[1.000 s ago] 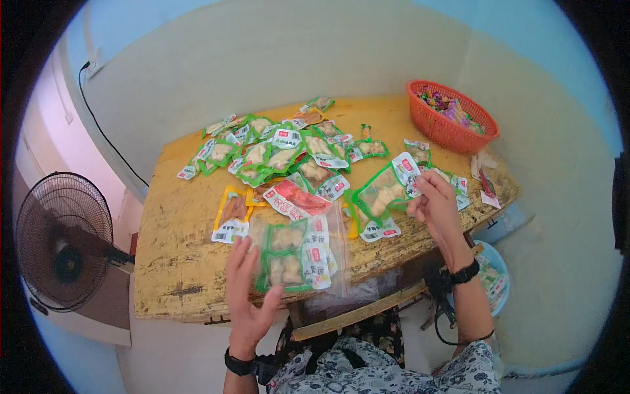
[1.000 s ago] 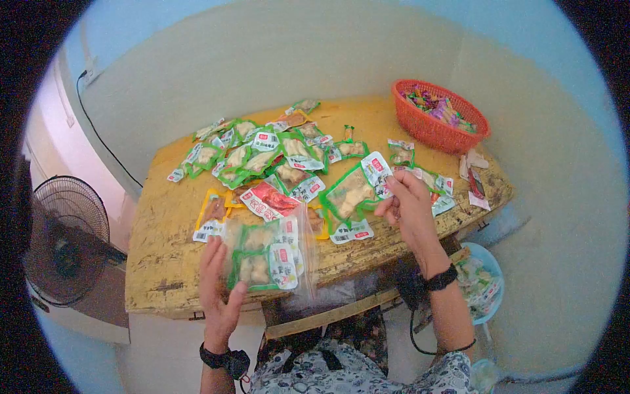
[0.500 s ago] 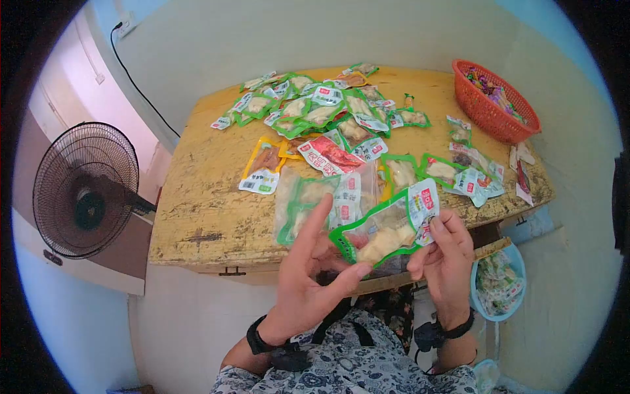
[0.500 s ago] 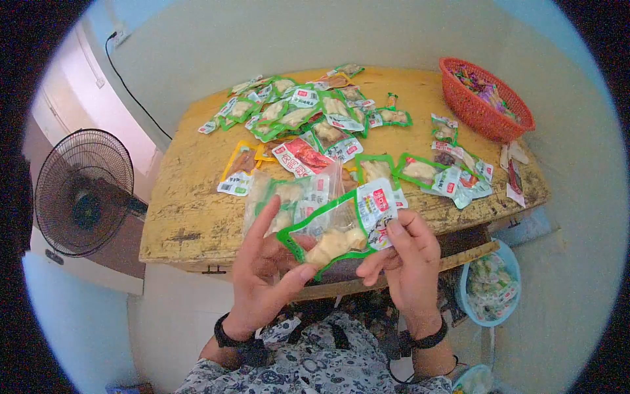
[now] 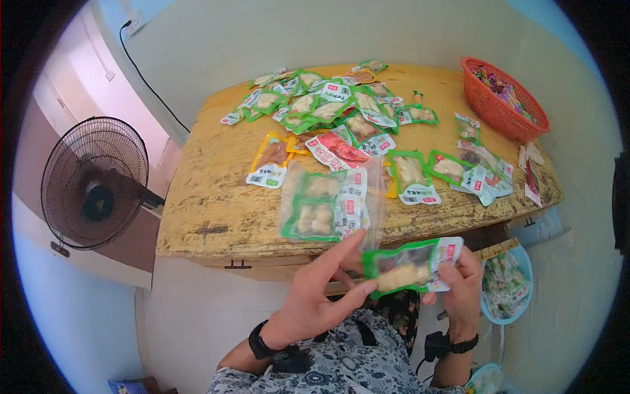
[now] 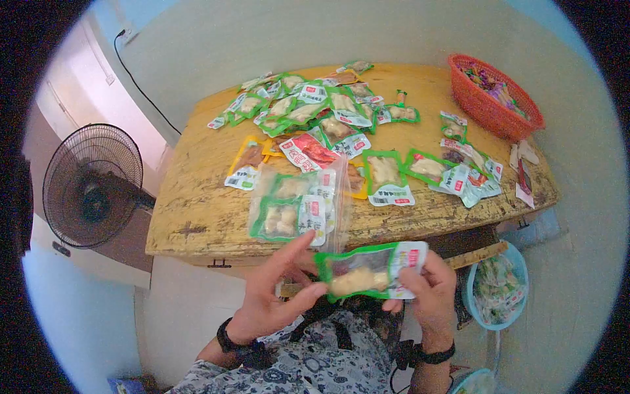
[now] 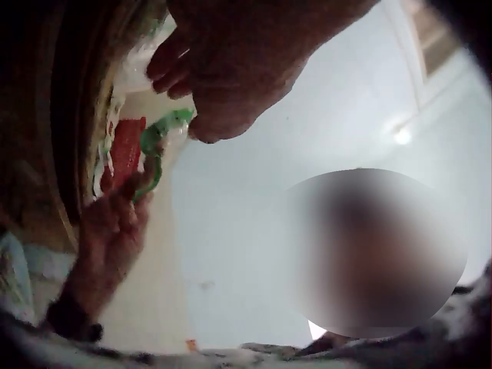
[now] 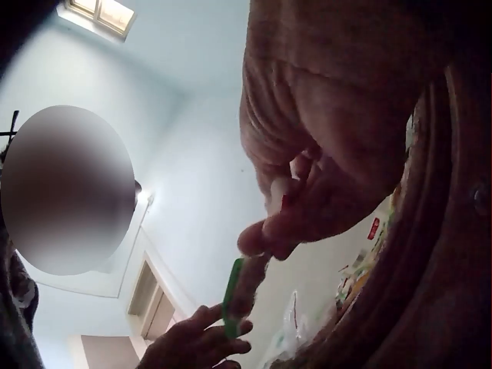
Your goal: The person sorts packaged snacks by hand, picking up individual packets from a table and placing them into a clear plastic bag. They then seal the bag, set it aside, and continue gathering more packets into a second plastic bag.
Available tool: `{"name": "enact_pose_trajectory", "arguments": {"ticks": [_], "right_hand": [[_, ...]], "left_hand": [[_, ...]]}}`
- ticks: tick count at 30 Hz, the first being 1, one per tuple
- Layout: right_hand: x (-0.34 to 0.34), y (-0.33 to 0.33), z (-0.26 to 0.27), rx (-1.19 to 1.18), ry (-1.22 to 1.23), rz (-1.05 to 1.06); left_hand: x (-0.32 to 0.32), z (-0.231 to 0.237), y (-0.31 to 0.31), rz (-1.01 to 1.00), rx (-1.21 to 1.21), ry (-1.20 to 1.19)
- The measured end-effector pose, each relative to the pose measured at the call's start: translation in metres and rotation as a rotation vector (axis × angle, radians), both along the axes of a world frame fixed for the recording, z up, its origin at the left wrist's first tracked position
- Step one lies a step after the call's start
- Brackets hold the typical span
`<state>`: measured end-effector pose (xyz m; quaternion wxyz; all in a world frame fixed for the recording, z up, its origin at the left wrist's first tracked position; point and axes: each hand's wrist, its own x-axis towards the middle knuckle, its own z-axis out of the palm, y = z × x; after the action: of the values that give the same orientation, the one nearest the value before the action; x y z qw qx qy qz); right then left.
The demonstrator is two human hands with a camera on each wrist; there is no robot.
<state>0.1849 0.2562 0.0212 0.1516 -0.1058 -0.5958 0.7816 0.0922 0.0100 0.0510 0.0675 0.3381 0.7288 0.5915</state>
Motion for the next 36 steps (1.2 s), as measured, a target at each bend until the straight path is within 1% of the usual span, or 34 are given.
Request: {"name": "enact_pose_trajectory", "arguments": {"ticks": [2,4,5,7,8,14,15,17,21,23,27,32,36], "right_hand": [[0.003,0.008,-0.006,-0.083,0.027,-0.159],[-0.003,0.014,-0.014,-0.107,0.055,-0.289],[-0.006,0.017,-0.011,-0.094,0.040,-0.305],[-0.013,0.017,-0.007,-0.036,0.010,-0.338],[-0.018,0.014,-0.005,-0.051,0.013,-0.317],[-0.045,-0.004,-0.011,-0.157,-0.009,-0.184],[-0.048,-0.008,-0.013,-0.127,-0.026,-0.168],[-0.051,-0.012,-0.012,-0.144,-0.045,-0.152],[-0.052,-0.015,-0.007,-0.206,-0.046,-0.108],[-0.057,-0.015,-0.002,-0.148,-0.065,-0.085],[-0.071,-0.021,0.006,-0.117,-0.103,-0.032],[-0.089,-0.036,0.017,-0.102,-0.118,0.098],[-0.105,-0.042,0.020,-0.066,-0.112,0.167]], "left_hand": [[-0.008,-0.006,0.003,0.185,-0.109,0.409],[-0.016,-0.003,0.011,0.309,-0.159,0.577],[-0.020,-0.001,0.015,0.369,-0.185,0.661],[-0.023,0.006,0.027,0.396,-0.277,0.689],[-0.025,0.009,0.032,0.412,-0.324,0.703],[-0.046,0.004,0.047,0.411,-0.435,0.712],[-0.048,0.001,0.048,0.406,-0.437,0.702],[-0.049,-0.005,0.049,0.397,-0.442,0.681],[-0.051,-0.010,0.046,0.363,-0.284,0.663],[-0.048,-0.003,0.044,0.367,-0.218,0.647],[-0.046,0.004,0.044,0.379,-0.167,0.652],[-0.046,0.001,0.045,0.374,-0.109,0.640],[-0.047,0.008,0.040,0.328,-0.105,0.625]]}}
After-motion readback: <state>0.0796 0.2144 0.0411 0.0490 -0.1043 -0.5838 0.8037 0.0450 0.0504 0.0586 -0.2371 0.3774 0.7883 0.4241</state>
